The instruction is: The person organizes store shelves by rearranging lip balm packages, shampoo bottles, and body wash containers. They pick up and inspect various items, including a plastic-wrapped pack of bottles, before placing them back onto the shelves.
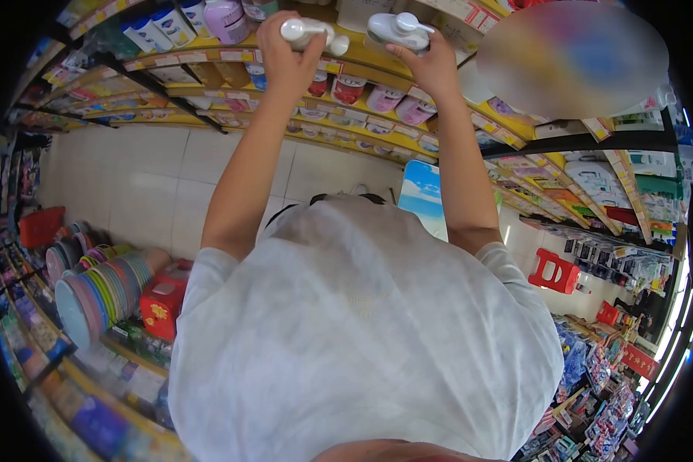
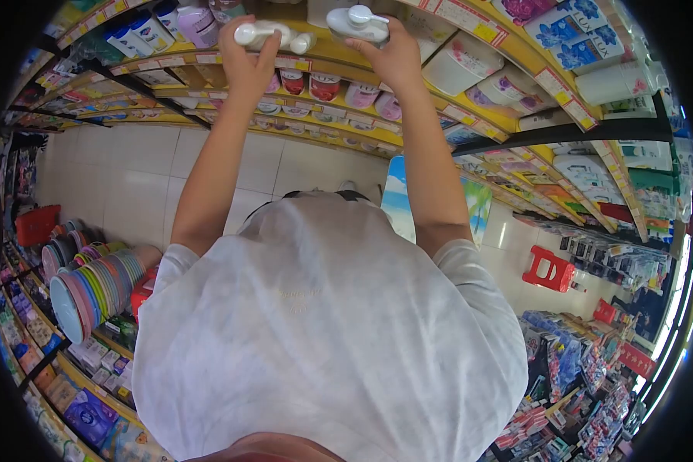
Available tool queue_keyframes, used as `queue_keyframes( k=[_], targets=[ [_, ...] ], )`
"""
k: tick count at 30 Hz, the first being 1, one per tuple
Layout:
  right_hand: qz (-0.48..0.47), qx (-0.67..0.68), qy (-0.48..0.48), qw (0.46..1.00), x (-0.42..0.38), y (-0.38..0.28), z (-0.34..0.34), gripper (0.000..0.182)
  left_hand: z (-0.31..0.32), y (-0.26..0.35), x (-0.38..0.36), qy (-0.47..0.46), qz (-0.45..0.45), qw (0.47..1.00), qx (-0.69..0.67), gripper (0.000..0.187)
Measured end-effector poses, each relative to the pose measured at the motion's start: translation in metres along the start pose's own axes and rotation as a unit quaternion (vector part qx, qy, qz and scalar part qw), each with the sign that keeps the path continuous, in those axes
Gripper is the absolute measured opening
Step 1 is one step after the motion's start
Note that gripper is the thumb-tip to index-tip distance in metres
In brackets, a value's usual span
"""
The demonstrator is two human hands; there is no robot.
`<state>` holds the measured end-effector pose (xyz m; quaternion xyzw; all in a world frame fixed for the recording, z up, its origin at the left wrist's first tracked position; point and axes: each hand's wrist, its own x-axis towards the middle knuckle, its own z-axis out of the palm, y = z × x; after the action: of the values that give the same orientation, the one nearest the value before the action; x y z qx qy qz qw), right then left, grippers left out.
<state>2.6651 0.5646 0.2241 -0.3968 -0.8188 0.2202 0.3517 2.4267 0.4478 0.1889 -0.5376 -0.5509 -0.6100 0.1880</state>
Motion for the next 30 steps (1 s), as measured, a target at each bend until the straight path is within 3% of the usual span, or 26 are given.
queue_keyframes(
  k=[8, 11, 12, 15, 16, 19, 23, 24, 30],
  targets=[
    [-0.004, -0.013, 0.006, 1.0, 0.012, -0.001, 0.012, 0.074, -0.044, 0.02, -0.007, 0.087, -0.01, 0.994, -0.069, 0.045],
    [-0.008, -0.013, -0.004, 1.0, 0.025, -0.005, 0.018, 0.065, -0.057, 0.022, -0.019, 0.145, -0.135, 0.967, -0.159, 0.043],
    [-0.012, -0.014, -0.014, 1.0, 0.028, -0.006, 0.021, 0.061, -0.062, 0.019, -0.025, 0.167, -0.167, 0.965, -0.119, 0.04],
    [0.009, 0.024, -0.04, 0.999, 0.038, -0.014, 0.028, 0.054, -0.085, 0.042, -0.022, 0.217, -0.376, 0.858, -0.274, 0.036],
    [0.01, 0.011, -0.03, 0.999, 0.043, -0.008, 0.034, 0.054, -0.091, 0.04, -0.032, 0.183, -0.313, 0.926, -0.107, 0.031],
    [0.048, 0.054, -0.031, 0.997, 0.054, -0.001, 0.045, 0.068, -0.089, 0.038, -0.057, 0.248, -0.312, 0.856, -0.33, 0.03],
    [0.074, 0.135, -0.039, 0.987, 0.054, -0.007, 0.055, 0.067, -0.101, 0.037, -0.082, 0.268, -0.336, 0.875, -0.221, 0.032],
    [0.081, 0.144, -0.046, 0.985, 0.05, -0.016, 0.054, 0.067, -0.103, 0.036, -0.09, 0.262, -0.351, 0.852, -0.287, 0.034],
    [0.102, 0.143, -0.042, 0.984, 0.036, -0.011, 0.051, 0.061, -0.117, 0.035, -0.108, 0.259, -0.464, 0.789, -0.308, 0.035]
  ],
)
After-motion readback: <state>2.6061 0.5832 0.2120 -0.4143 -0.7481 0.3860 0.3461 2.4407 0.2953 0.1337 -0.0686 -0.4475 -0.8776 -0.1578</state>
